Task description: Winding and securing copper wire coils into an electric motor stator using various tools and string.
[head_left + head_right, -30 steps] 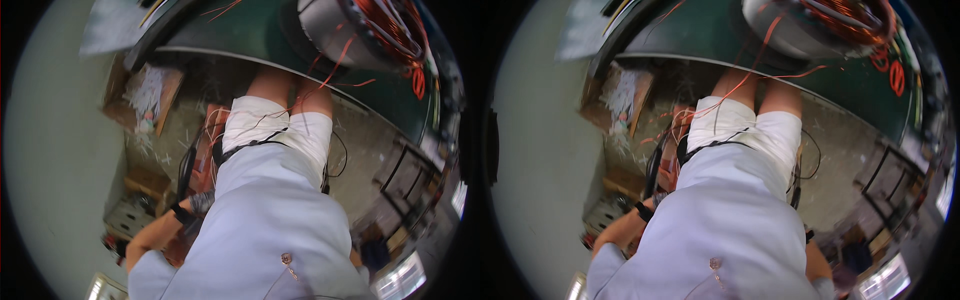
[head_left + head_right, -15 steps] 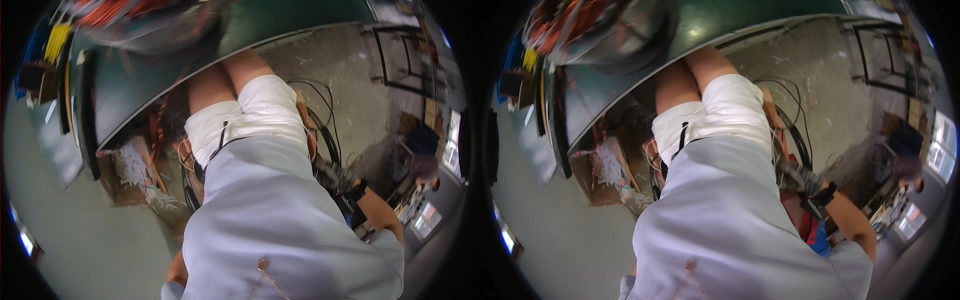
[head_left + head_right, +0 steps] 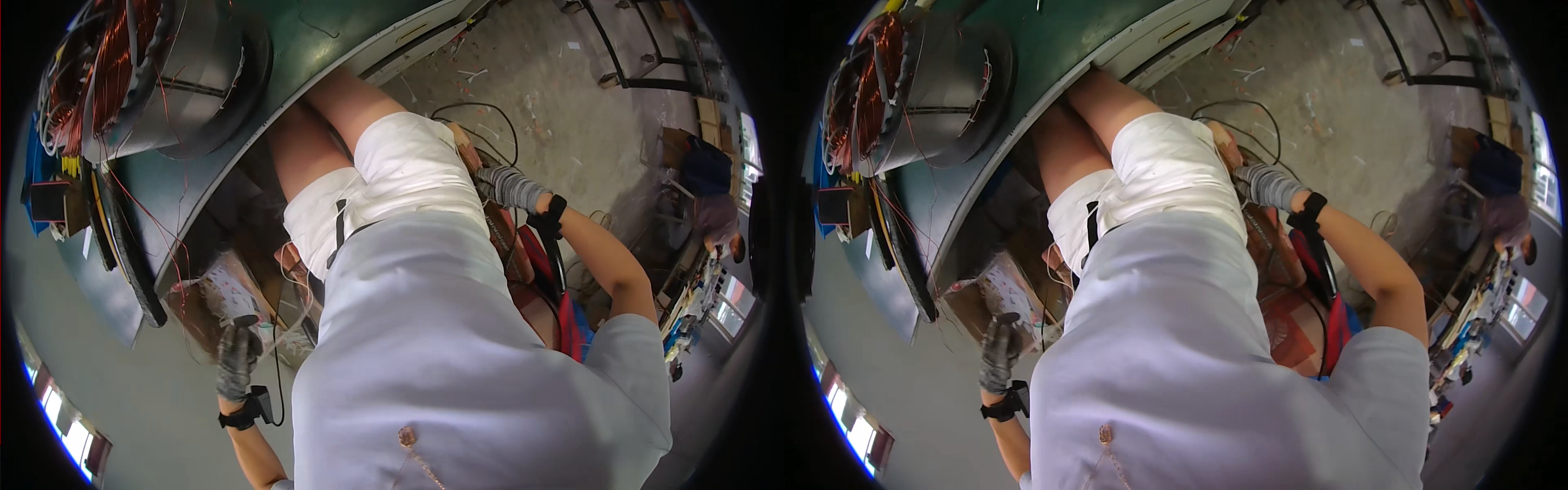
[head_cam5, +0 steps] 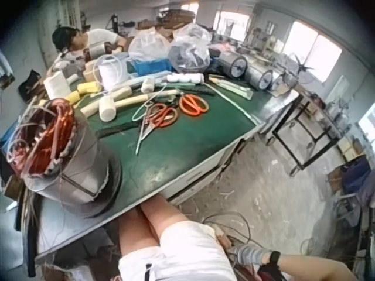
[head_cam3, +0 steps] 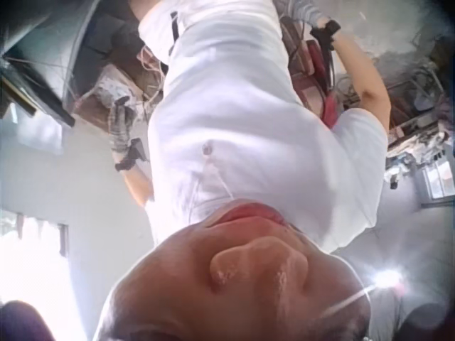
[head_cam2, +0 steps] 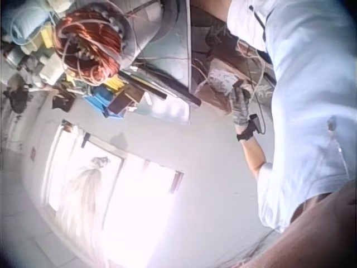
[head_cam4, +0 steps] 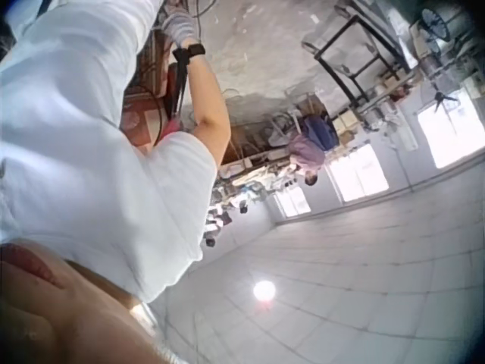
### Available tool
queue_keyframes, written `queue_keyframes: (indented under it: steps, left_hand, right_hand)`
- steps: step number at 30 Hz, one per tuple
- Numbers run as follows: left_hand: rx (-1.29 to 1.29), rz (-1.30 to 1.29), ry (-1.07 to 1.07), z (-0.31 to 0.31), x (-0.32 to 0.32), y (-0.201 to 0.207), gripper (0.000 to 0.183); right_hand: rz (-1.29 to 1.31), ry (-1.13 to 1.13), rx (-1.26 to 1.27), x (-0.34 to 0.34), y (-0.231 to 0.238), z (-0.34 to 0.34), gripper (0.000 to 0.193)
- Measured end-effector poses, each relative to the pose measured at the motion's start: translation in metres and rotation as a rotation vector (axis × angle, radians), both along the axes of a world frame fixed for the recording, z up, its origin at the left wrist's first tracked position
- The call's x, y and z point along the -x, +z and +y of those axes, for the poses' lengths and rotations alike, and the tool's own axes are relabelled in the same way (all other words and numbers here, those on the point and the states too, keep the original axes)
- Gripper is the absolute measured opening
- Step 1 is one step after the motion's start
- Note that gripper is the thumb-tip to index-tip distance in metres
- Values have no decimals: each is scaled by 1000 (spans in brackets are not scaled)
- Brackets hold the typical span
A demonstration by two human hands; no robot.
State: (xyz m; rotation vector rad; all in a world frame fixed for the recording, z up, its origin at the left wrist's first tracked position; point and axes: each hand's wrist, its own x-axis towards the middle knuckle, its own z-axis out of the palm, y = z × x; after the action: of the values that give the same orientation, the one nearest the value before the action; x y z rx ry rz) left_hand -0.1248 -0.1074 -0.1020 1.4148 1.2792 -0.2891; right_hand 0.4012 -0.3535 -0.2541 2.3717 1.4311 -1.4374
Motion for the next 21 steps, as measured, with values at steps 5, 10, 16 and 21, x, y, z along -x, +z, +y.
queue_keyframes:
  steps: [5,10,16,21]
  left_hand:
    - [-214,-183,-353,23,-62,25,22]
    - [-73,-32,-561,32,-64,5,17]
    - [-31,-40,-705,51,-73,21,22]
    - [152,54,-235,61,-101,14,30]
  right_hand:
    - [-208,174,-148,21,15,-1,18]
    - [-442,368,-20,32,10,-10,20]
    - [-141,523,434,37,104,-65,19]
    - [257,161,179,-42,126,-109,26]
